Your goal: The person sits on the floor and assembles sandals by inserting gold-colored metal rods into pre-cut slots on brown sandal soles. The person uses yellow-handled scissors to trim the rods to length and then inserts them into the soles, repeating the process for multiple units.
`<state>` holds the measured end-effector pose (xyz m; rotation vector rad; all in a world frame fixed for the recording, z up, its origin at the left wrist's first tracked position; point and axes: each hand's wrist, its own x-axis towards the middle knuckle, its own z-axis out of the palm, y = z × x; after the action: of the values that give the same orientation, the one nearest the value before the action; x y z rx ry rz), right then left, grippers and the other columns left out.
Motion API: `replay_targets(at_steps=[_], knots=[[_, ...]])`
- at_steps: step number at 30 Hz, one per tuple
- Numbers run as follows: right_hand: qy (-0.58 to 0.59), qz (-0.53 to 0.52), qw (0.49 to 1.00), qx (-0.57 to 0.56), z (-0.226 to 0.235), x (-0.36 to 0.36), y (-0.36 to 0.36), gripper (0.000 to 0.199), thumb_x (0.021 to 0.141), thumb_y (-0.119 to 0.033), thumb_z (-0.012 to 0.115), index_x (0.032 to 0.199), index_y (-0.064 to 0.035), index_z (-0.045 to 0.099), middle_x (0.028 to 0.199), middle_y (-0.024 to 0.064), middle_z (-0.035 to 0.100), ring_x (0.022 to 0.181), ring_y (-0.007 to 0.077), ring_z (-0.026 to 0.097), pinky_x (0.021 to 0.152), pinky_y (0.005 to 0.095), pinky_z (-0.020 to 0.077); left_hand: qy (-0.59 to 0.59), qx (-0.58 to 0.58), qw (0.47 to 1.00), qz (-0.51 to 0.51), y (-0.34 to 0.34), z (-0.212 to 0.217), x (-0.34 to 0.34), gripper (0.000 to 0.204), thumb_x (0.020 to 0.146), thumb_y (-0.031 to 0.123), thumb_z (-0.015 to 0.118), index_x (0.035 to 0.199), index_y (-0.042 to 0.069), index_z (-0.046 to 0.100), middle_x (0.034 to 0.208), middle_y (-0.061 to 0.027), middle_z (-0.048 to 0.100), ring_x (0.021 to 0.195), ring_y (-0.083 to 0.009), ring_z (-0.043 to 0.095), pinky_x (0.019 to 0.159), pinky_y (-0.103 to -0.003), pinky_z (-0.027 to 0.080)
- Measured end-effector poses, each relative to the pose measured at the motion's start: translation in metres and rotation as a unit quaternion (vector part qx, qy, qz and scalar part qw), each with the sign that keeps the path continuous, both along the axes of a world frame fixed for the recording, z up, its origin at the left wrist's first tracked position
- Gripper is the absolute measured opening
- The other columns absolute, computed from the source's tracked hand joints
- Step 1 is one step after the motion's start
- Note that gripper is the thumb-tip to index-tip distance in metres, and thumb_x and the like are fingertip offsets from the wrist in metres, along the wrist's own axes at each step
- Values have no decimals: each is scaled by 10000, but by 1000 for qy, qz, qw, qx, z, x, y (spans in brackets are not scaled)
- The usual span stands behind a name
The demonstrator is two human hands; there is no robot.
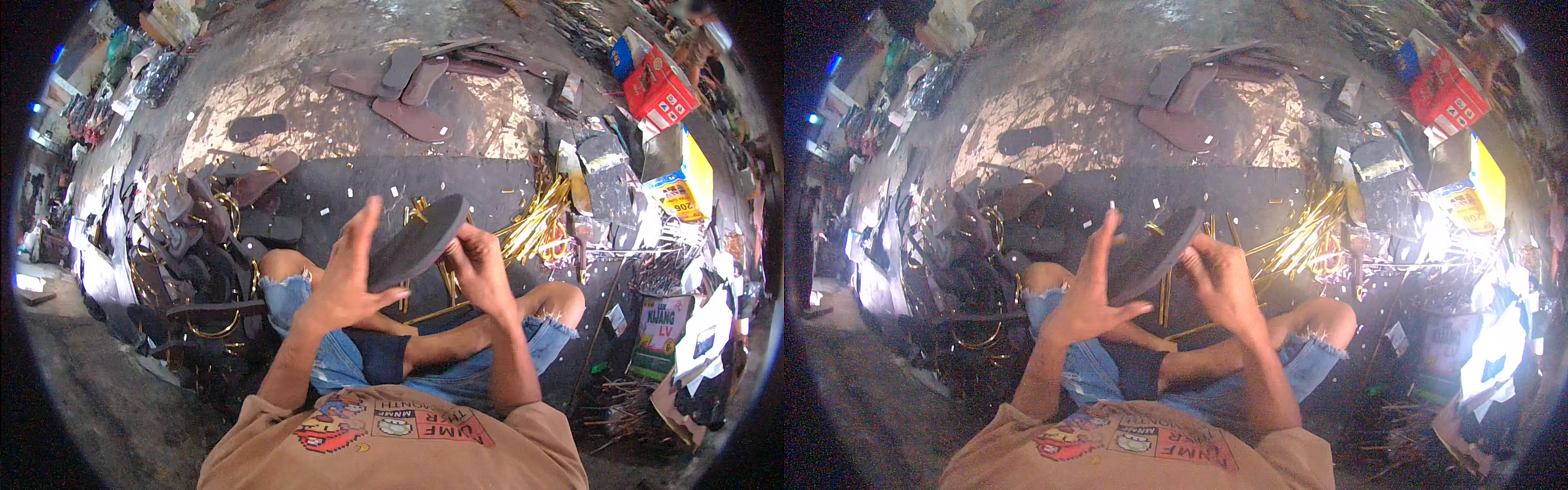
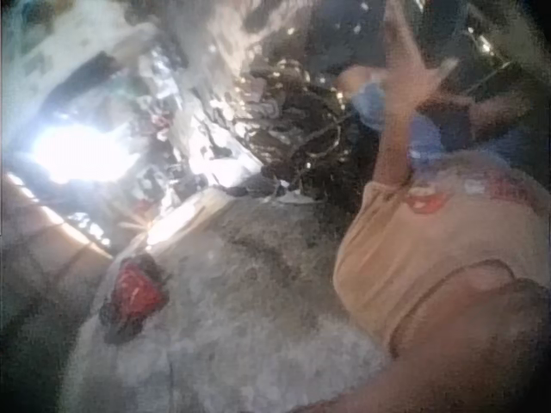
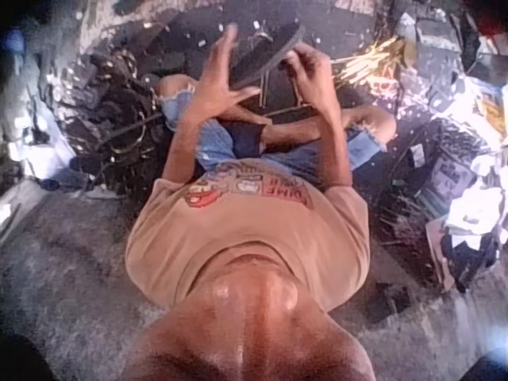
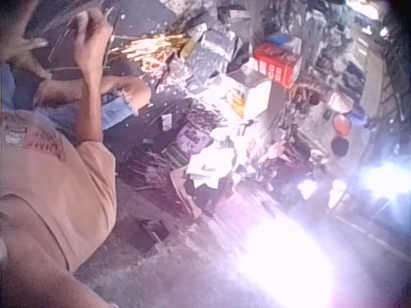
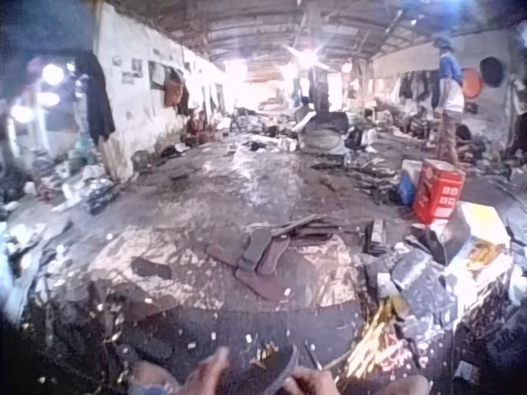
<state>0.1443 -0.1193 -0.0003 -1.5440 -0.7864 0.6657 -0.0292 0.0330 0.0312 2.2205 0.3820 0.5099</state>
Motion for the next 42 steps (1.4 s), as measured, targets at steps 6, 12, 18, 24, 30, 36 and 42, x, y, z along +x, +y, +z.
replay_targets(at_steps=[6,12,18,24,30,36,42], knots=[[-297,-88,939,-152,-20,20,10,227,942,-108,763,1151,-20,754,1262,231,696,1006,417,702,827,514,573,-38,-28,997,67,5,-60,-10,799,728,-80,694,1506,78,604,1364,-159,592,1266,-339,588,1139,-433,464],[-300,-175,933,-98,-29,16,14,271,934,-114,788,1189,-23,782,1114,217,770,934,408,760,817,467,594,-60,27,986,156,-9,-59,8,783,745,-97,695,1500,71,578,1390,-172,588,1343,-349,546,1183,-448,416],[-216,-169,955,-112,-41,-6,7,173,974,-124,761,1113,-30,804,980,227,778,853,364,781,757,450,596,-166,-363,905,145,-20,-51,13,435,1036,36,621,1454,-33,525,1343,-178,672,1211,-271,700,966,-406,614],[134,-114,983,44,-16,-18,23,144,1004,-38,755,1124,39,732,947,81,781,850,166,749,777,335,616,-162,-477,848,167,-35,-52,26,426,1110,196,595,1487,5,535,1398,-125,643,1259,-234,652,1081,-399,539],[9,-209,977,50,-26,-37,33,134,953,-59,789,1032,30,729,897,120,804,770,152,753,727,329,591,-200,-528,805,182,-45,-51,30,446,1109,201,602,1517,42,517,1379,-90,628,1249,-202,618,1105,-397,499],[-129,-243,960,53,-20,-51,36,156,913,-39,793,1041,26,731,889,125,790,796,164,761,742,328,602,-179,-486,835,187,-48,-62,33,464,1093,225,633,1501,28,532,1368,-95,631,1252,-192,595,1070,-375,489],[-16,-184,982,27,-9,-42,33,245,891,-124,862,1052,34,767,897,161,793,796,206,773,752,341,600,-217,-503,812,205,-51,-61,38,444,1089,227,641,1479,37,546,1344,-85,636,1239,-192,598,1079,-386,485]])
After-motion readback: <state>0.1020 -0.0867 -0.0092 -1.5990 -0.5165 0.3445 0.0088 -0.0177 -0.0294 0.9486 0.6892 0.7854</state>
